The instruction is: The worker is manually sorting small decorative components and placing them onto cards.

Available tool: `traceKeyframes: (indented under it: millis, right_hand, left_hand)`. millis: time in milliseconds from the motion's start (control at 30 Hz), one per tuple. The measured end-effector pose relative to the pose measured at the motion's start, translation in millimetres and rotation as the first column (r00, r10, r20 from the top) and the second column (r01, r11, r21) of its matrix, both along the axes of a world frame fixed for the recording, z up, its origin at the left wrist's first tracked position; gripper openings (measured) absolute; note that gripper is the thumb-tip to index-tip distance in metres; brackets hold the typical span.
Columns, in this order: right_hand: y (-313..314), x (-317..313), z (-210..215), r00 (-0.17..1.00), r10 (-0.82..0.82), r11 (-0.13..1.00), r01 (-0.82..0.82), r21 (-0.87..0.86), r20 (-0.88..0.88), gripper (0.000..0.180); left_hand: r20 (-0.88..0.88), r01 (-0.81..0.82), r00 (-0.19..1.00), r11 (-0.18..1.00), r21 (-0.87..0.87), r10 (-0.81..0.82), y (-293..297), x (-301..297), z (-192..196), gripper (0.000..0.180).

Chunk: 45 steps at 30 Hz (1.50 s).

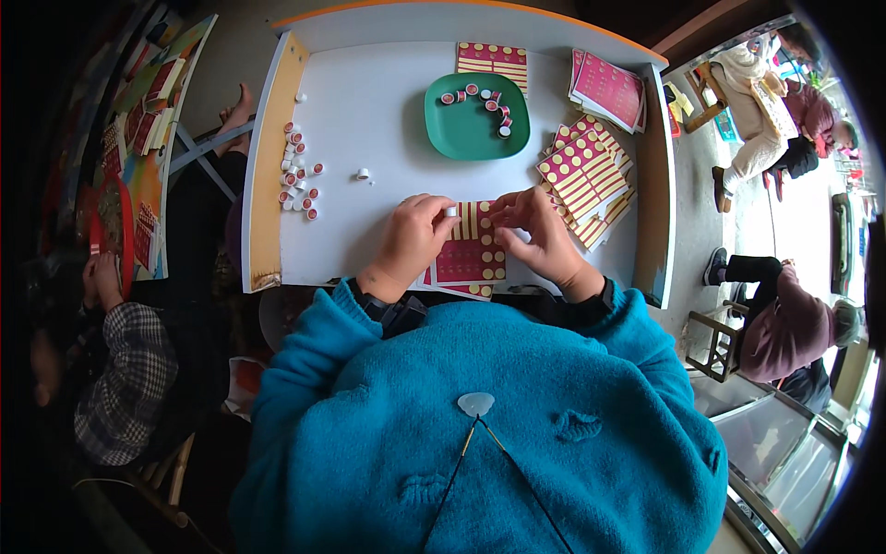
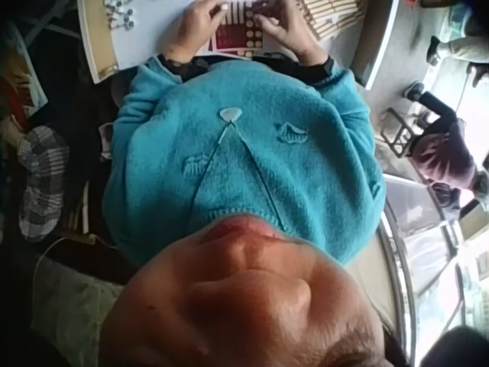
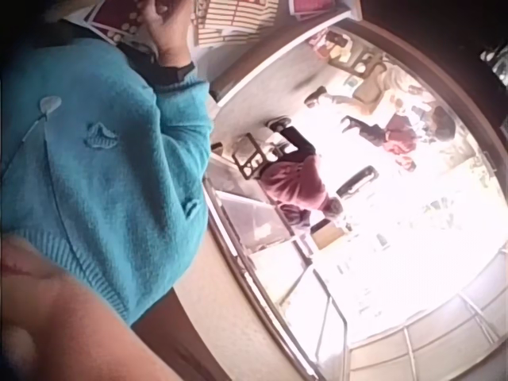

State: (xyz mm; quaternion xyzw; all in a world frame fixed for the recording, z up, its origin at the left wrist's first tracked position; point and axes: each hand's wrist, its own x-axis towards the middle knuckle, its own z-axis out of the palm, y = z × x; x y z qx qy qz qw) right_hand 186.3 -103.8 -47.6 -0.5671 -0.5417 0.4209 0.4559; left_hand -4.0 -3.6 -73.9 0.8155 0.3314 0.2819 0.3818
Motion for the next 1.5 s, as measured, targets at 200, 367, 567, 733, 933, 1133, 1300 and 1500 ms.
traceKeyframes:
  millis: [200, 367, 567, 733, 933, 1133, 1300, 1500]
  right_hand:
    - [16.8, -8.6, 16.8, 0.841, -0.194, 0.98, 0.148, -0.132, -0.504, 0.025]
    - [28.2, -21.0, 29.6, 0.775, -0.165, 0.984, 0.085, -0.159, -0.61, 0.031]
    - [30.2, -26.4, 26.7, 0.787, -0.15, 0.986, 0.078, -0.144, -0.599, 0.035]
    - [29.8, -27.2, 22.6, 0.826, -0.138, 0.987, 0.066, -0.149, -0.547, 0.036]
    - [28.0, -27.3, 27.4, 0.835, -0.157, 0.986, 0.099, -0.136, -0.528, 0.036]
    - [24.6, -27.0, 34.0, 0.879, -0.086, 0.992, 0.118, 0.039, -0.469, 0.035]
    - [26.5, -30.4, 25.7, 0.841, -0.131, 0.991, 0.115, -0.063, -0.525, 0.034]
    - [28.6, -29.7, 22.3, 0.833, -0.108, 0.994, 0.093, -0.056, -0.542, 0.035]
  left_hand:
    - [0.037, -0.02, 0.999, 0.999, -0.04, 0.022, -1.7, 4.6, 41.9, 0.02]
    - [0.039, 0.007, 0.999, 0.972, 0.236, -0.017, -2.2, 3.9, 59.7, 0.022]
    - [0.045, 0.005, 0.999, 0.923, 0.384, -0.024, -2.3, 4.6, 64.9, 0.03]
    - [0.034, 0.016, 0.999, 0.907, 0.421, -0.033, -2.7, 5.6, 65.3, 0.03]
    - [0.018, 0.023, 0.999, 0.925, 0.379, -0.032, -2.0, 5.2, 64.6, 0.026]
    - [-0.03, 0.001, 0.999, 0.941, 0.338, 0.01, 0.7, 1.6, 61.4, 0.023]
    - [0.015, 0.006, 1.0, 0.962, 0.271, -0.011, -2.9, 4.4, 68.6, 0.021]
    - [0.024, 0.017, 0.999, 0.942, 0.335, -0.027, -2.9, 4.2, 69.1, 0.024]
